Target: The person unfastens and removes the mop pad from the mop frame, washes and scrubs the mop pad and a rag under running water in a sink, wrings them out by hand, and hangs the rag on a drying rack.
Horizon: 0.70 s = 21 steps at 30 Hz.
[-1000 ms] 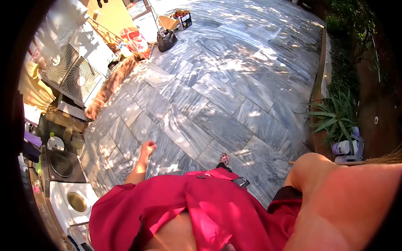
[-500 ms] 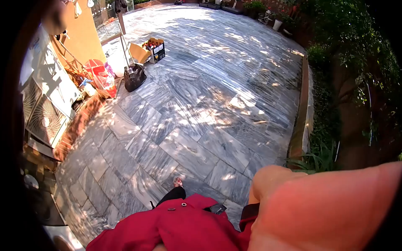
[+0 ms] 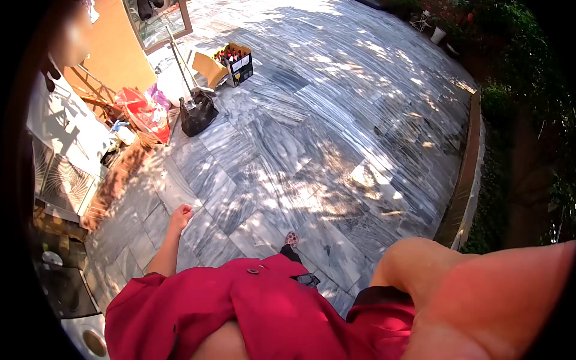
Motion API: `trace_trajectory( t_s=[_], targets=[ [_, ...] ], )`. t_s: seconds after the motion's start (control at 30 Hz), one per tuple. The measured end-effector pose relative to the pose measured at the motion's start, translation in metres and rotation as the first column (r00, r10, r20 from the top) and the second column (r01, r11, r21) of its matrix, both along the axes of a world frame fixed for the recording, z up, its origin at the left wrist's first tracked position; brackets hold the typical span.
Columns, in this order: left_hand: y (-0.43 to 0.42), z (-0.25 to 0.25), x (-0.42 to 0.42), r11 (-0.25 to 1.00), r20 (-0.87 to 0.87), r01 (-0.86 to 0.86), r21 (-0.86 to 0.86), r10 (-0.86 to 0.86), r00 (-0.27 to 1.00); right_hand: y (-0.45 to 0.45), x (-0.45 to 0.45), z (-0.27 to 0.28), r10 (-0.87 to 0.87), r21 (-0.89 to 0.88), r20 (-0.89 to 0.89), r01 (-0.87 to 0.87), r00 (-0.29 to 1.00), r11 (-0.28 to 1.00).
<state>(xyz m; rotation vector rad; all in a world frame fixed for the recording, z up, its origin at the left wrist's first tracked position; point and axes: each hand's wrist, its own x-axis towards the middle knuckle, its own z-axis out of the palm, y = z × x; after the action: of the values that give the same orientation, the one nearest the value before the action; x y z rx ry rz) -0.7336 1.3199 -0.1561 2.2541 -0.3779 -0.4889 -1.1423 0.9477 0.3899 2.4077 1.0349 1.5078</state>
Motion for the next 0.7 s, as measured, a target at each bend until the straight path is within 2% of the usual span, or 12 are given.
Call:
trace_trajectory(
  t_s=[0.07,0.13,0.2,0.33,0.37,0.47,0.53,0.57,0.6,0.63,0.67,0.7],
  targets=[
    [-0.035,-0.012,0.013,0.995,0.015,0.002,0.098,-0.004,1.0,-0.053,0.036,0.0,0.032,-0.002,0.008,-0.032,0.999,0.999],
    [-0.045,-0.013,0.008,0.96,-0.025,0.0,0.28,0.007,1.0,-0.101,0.082,-0.003,0.084,-0.008,0.006,-0.084,0.996,0.996],
    [-0.026,-0.048,0.005,0.94,-0.101,-0.082,0.332,0.121,0.987,-0.145,0.131,-0.003,0.141,0.001,-0.013,-0.141,0.99,0.99],
    [-0.019,-0.065,-0.015,0.82,-0.276,-0.104,0.562,0.306,0.911,-0.223,0.226,-0.006,0.216,0.009,-0.04,-0.215,0.976,0.976],
    [-0.021,-0.08,-0.012,0.787,-0.317,-0.092,0.61,0.349,0.882,-0.24,0.248,-0.008,0.218,0.003,-0.036,-0.218,0.975,0.976],
    [-0.032,-0.169,0.017,0.697,-0.485,0.079,0.713,0.409,0.773,-0.29,0.309,-0.015,0.171,0.023,-0.033,-0.171,0.985,0.985],
    [-0.088,-0.19,0.074,0.724,-0.467,0.069,0.686,0.365,0.805,-0.324,0.35,-0.017,0.133,0.042,-0.02,-0.133,0.991,0.99],
    [-0.132,-0.177,0.111,0.785,-0.38,-0.024,0.619,0.325,0.866,-0.344,0.37,-0.019,0.104,0.072,-0.012,-0.103,0.994,0.992],
    [-0.197,-0.13,0.15,0.84,-0.286,-0.091,0.535,0.281,0.916,-0.366,0.386,-0.026,0.063,0.117,0.002,-0.063,0.998,0.991],
    [-0.236,-0.141,0.19,0.902,-0.227,-0.212,0.377,0.312,0.923,-0.389,0.402,-0.038,0.0,0.186,0.011,-0.002,1.0,0.983],
    [-0.299,-0.094,0.23,0.937,-0.165,-0.159,0.31,0.218,0.962,-0.413,0.416,-0.054,-0.082,0.295,0.005,0.077,0.997,0.952],
    [-0.35,-0.075,0.268,0.956,-0.145,-0.179,0.231,0.216,0.966,-0.438,0.427,-0.079,-0.164,0.44,-0.038,0.164,0.986,0.883]
  ],
)
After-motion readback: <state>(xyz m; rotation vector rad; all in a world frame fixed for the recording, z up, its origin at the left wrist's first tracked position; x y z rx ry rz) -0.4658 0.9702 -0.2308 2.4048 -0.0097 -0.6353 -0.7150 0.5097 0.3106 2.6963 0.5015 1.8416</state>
